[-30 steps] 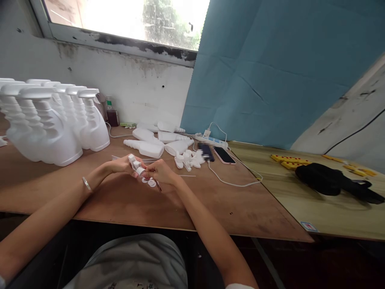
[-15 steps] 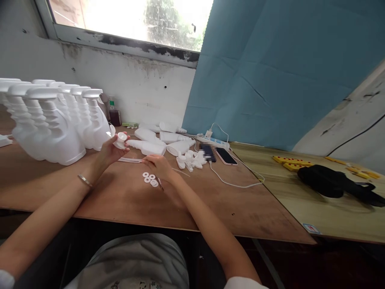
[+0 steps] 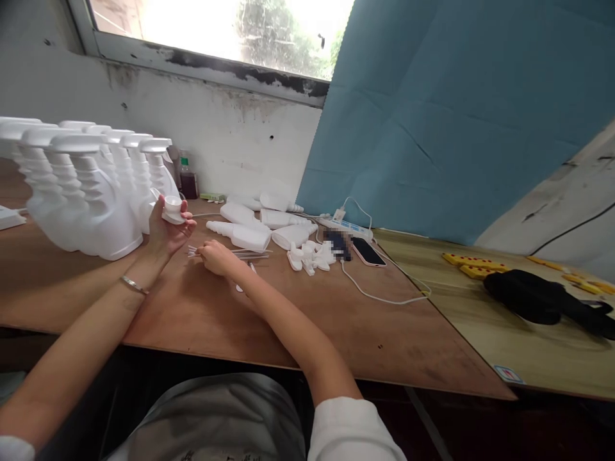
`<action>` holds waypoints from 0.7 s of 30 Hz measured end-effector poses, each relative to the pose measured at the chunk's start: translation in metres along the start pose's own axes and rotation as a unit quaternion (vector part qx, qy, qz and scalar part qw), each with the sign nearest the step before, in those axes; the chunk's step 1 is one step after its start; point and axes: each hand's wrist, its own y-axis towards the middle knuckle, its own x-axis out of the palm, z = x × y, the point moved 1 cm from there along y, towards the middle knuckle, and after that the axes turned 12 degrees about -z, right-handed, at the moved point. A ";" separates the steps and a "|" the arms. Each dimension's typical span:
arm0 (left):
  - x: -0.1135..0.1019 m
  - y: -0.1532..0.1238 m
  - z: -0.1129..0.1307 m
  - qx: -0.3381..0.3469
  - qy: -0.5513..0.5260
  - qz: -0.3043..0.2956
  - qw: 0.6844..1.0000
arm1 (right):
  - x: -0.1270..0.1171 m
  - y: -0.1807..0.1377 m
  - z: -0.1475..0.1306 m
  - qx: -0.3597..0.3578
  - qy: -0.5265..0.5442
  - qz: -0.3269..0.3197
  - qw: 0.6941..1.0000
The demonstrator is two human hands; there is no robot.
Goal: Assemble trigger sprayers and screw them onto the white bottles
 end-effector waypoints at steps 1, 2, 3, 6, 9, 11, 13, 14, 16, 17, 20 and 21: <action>0.000 0.000 0.000 0.000 0.001 0.004 1.000 | 0.002 0.004 0.001 -0.005 -0.001 0.003 1.000; 0.000 0.000 0.000 -0.001 0.005 0.008 1.000 | 0.003 0.007 0.003 -0.009 0.000 0.006 1.000; -0.001 0.000 0.000 -0.002 0.010 0.012 1.000 | 0.003 0.010 0.003 -0.010 0.002 0.010 1.000; -0.003 0.001 0.000 -0.005 0.024 0.020 0.999 | -0.002 0.012 0.002 0.007 0.002 0.036 0.999; -0.004 0.002 -0.002 -0.002 0.042 0.031 0.999 | -0.018 -0.003 -0.003 0.057 -0.015 0.085 0.995; -0.005 0.003 -0.008 -0.002 0.070 0.037 0.997 | -0.029 -0.023 -0.004 0.095 -0.033 0.101 0.990; -0.006 0.003 -0.017 -0.022 0.104 0.033 0.994 | -0.037 -0.047 -0.001 0.154 -0.057 0.100 0.981; -0.006 0.003 -0.023 -0.039 0.121 0.025 0.992 | -0.038 -0.060 0.002 0.182 -0.069 0.090 0.977; -0.007 0.002 -0.035 -0.088 0.154 0.003 0.984 | -0.037 -0.084 0.011 0.244 -0.077 0.069 0.964; -0.008 0.001 -0.040 -0.113 0.175 -0.010 0.978 | -0.035 -0.094 0.016 0.272 -0.069 0.060 0.958; -0.009 -0.002 -0.050 -0.153 0.253 -0.036 0.954 | -0.026 -0.114 0.026 0.318 -0.007 0.053 0.947; -0.010 -0.002 -0.051 -0.154 0.277 -0.035 0.948 | -0.023 -0.118 0.028 0.322 0.017 0.052 0.945</action>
